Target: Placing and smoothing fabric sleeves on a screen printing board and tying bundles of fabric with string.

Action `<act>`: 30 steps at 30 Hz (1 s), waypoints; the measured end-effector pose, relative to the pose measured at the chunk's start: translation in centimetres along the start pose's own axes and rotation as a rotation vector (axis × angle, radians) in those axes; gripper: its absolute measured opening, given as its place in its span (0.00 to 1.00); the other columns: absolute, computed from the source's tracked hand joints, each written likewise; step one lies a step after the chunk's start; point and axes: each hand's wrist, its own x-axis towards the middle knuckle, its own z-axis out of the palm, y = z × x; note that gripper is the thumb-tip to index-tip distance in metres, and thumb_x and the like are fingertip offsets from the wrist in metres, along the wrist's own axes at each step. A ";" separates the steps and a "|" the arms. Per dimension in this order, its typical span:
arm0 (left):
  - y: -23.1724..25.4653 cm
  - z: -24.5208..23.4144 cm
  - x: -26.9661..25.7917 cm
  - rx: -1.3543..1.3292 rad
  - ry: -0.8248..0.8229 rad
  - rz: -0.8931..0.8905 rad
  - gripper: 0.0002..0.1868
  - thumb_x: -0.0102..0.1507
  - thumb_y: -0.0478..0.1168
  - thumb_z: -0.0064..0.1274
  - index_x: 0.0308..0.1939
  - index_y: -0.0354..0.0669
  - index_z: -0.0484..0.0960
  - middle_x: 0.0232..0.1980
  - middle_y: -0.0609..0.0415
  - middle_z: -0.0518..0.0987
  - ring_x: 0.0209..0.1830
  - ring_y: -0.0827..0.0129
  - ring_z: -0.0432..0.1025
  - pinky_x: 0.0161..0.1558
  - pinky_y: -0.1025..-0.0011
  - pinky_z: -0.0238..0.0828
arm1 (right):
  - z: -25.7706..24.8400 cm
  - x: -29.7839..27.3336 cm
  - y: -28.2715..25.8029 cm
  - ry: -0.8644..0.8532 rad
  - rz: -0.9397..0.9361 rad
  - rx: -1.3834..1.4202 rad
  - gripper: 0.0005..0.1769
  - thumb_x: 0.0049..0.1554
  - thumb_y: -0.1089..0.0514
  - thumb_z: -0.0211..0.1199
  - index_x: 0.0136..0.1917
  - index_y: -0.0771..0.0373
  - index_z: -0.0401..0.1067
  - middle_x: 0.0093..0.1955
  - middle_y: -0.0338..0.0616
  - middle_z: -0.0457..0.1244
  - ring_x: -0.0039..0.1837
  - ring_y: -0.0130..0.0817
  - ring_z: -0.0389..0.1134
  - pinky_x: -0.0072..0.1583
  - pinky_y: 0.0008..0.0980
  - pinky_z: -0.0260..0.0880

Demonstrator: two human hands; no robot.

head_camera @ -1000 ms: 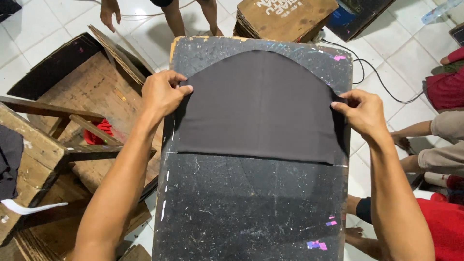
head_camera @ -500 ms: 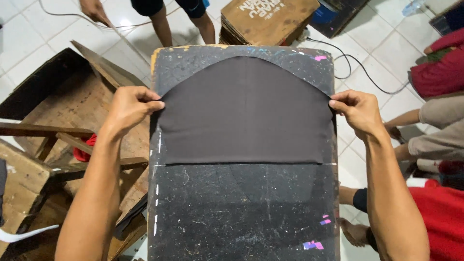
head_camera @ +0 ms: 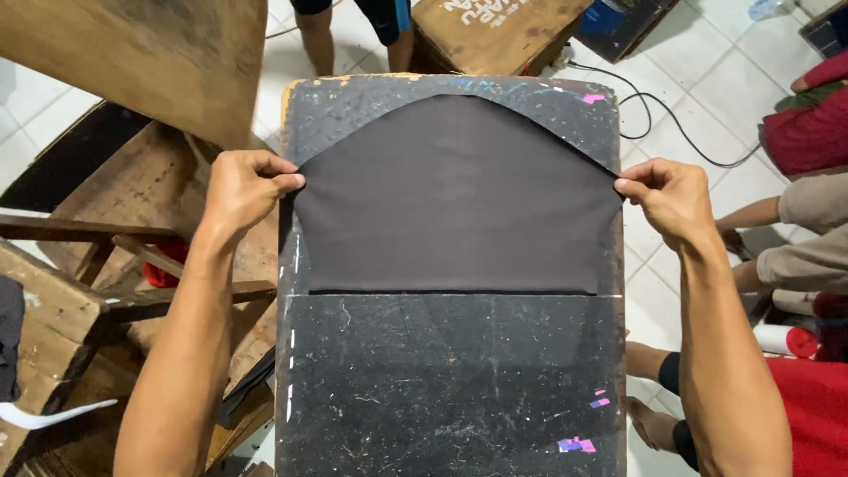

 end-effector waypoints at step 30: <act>2.5 18.6 -15.0 0.362 -0.002 0.965 0.15 0.68 0.42 0.51 0.58 0.43 0.79 0.63 0.46 0.75 0.69 0.51 0.68 0.70 0.48 0.60 | 4.1 -16.2 -0.7 0.165 -0.862 -0.609 0.12 0.58 0.63 0.67 0.57 0.58 0.79 0.61 0.42 0.71 0.62 0.43 0.72 0.63 0.39 0.72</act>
